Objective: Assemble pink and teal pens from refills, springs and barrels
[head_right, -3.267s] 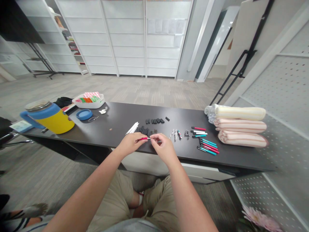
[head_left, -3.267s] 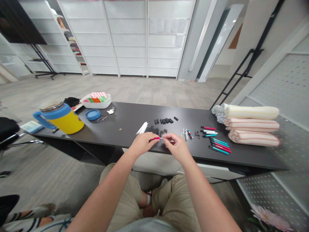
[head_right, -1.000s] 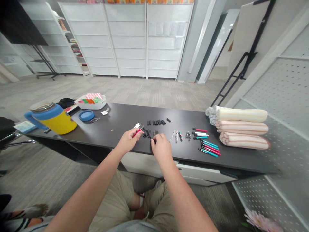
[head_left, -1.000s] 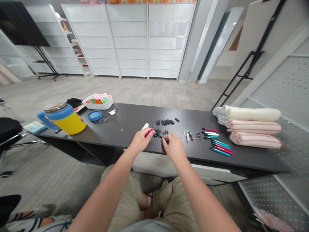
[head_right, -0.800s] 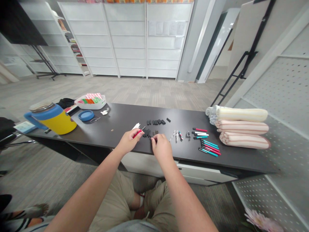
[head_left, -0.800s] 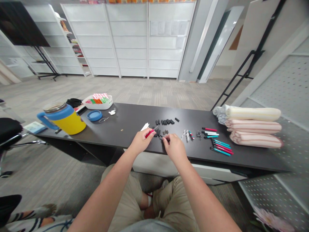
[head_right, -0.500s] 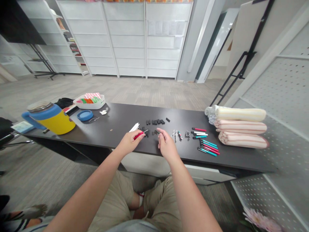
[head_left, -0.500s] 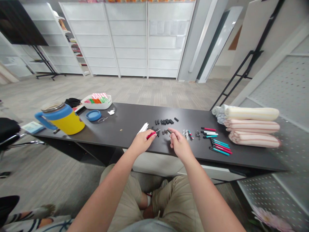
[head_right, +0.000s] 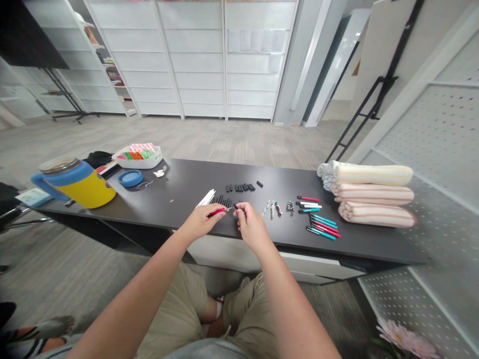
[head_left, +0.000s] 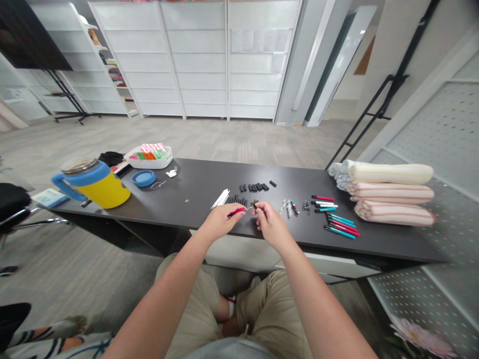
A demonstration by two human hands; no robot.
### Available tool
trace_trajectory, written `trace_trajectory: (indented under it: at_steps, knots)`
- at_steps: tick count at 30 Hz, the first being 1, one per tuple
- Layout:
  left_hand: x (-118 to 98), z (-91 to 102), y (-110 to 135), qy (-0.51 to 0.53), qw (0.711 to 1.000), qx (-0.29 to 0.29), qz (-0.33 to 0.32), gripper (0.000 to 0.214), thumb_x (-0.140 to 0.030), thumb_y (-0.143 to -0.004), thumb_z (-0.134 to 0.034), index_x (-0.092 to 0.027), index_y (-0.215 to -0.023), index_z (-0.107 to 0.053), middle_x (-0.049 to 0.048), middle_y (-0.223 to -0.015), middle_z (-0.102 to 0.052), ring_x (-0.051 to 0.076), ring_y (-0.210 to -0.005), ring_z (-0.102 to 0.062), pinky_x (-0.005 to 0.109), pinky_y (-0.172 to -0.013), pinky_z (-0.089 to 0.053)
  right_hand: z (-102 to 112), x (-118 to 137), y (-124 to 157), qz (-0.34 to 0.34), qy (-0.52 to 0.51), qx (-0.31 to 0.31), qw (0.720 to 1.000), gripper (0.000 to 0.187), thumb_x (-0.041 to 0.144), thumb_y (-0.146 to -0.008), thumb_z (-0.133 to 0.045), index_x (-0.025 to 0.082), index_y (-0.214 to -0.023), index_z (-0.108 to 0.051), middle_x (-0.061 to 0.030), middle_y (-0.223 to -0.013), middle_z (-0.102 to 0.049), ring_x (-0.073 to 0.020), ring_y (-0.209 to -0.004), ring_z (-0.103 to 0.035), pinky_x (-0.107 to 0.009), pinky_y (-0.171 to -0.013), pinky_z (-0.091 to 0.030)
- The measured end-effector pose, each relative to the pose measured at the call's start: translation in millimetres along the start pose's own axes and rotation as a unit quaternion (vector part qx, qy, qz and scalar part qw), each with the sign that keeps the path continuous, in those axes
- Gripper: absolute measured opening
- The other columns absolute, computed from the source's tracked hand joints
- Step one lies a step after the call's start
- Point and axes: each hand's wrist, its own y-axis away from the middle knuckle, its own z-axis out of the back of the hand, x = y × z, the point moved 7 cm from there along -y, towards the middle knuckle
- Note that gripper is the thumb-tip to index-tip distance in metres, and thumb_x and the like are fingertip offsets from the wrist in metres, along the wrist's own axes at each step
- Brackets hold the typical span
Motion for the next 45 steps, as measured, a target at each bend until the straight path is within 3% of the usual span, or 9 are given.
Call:
trace_trajectory:
  at_steps: [7,12,21,27,32,37,45]
  knots:
    - [1,-0.4,-1,-0.012,1.0,-0.002,-0.004,0.028,-0.04,-0.104,-0.052,-0.024,-0.112,-0.074,0.0061,-0.108,-0.077,0.022,-0.099,-0.07,0.032,-0.09,-0.052,7,-14,-3,-0.021,-0.155,-0.034,0.987,0.037,0.059,-0.096,-0.057,0.026,-0.107,-0.047,-0.0047,-0.107,-0.07,-0.0158,-0.074,-0.066,-0.03,-0.06,-0.061]
    - [1,-2.0,-1,-0.017,1.0,0.005,-0.003,0.029,-0.041,-0.104,-0.052,-0.023,-0.112,-0.074,0.0065,-0.11,-0.077,0.022,-0.101,-0.07,0.032,-0.089,-0.053,16,-25,-2,-0.029,-0.179,-0.065,0.981,0.036,0.057,-0.091,-0.066,0.024,-0.1,-0.055,0.0032,-0.084,-0.061,-0.0111,-0.055,-0.059,-0.027,-0.055,-0.054]
    - [4,-2.6,0,-0.028,1.0,-0.008,-0.008,0.027,-0.041,-0.103,-0.056,-0.024,-0.11,-0.076,0.0055,-0.111,-0.078,0.022,-0.1,-0.071,0.031,-0.088,-0.053,15,-15,5,-0.019,-0.223,-0.056,0.973,0.032,0.046,-0.087,-0.073,0.022,-0.102,-0.058,-0.0019,-0.09,-0.072,-0.0126,-0.057,-0.061,-0.028,-0.056,-0.05]
    - [4,-3.7,0,-0.043,0.999,-0.006,-0.012,0.027,-0.04,-0.104,-0.056,-0.024,-0.109,-0.076,0.0052,-0.11,-0.078,0.021,-0.101,-0.071,0.031,-0.087,-0.053,15,-15,7,-0.012,-0.21,-0.058,0.976,0.033,0.047,-0.087,-0.074,0.022,-0.102,-0.059,-0.0019,-0.09,-0.072,-0.0125,-0.057,-0.062,-0.027,-0.056,-0.049]
    - [5,-5.0,-1,-0.055,0.998,-0.002,-0.02,0.025,-0.04,-0.103,-0.057,-0.024,-0.108,-0.076,0.0043,-0.107,-0.078,0.02,-0.097,-0.071,0.03,-0.084,-0.051,13,-12,8,-0.006,-0.17,-0.045,0.984,0.029,0.045,-0.089,-0.073,0.022,-0.101,-0.061,0.0029,-0.075,-0.066,-0.0137,-0.057,-0.061,-0.027,-0.055,-0.047]
    - [6,-7.0,-1,-0.069,0.997,0.003,-0.035,0.023,-0.037,-0.103,-0.058,-0.023,-0.109,-0.075,0.004,-0.106,-0.077,0.019,-0.096,-0.069,0.03,-0.084,-0.051,8,-16,7,-0.019,-0.134,-0.007,0.991,0.032,0.046,-0.091,-0.072,0.02,-0.107,-0.066,0.0015,-0.074,-0.067,-0.0146,-0.059,-0.063,-0.028,-0.057,-0.047]
    - [-9,-4.3,4,-0.096,0.994,0.014,-0.055,0.027,-0.036,-0.105,-0.053,-0.023,-0.113,-0.075,0.0047,-0.103,-0.072,0.018,-0.092,-0.066,0.029,-0.08,-0.05,3,-14,8,-0.034,-0.1,0.03,0.994,0.034,0.047,-0.09,-0.072,0.02,-0.109,-0.072,0.0008,-0.069,-0.067,-0.0158,-0.062,-0.063,-0.027,-0.059,-0.046]
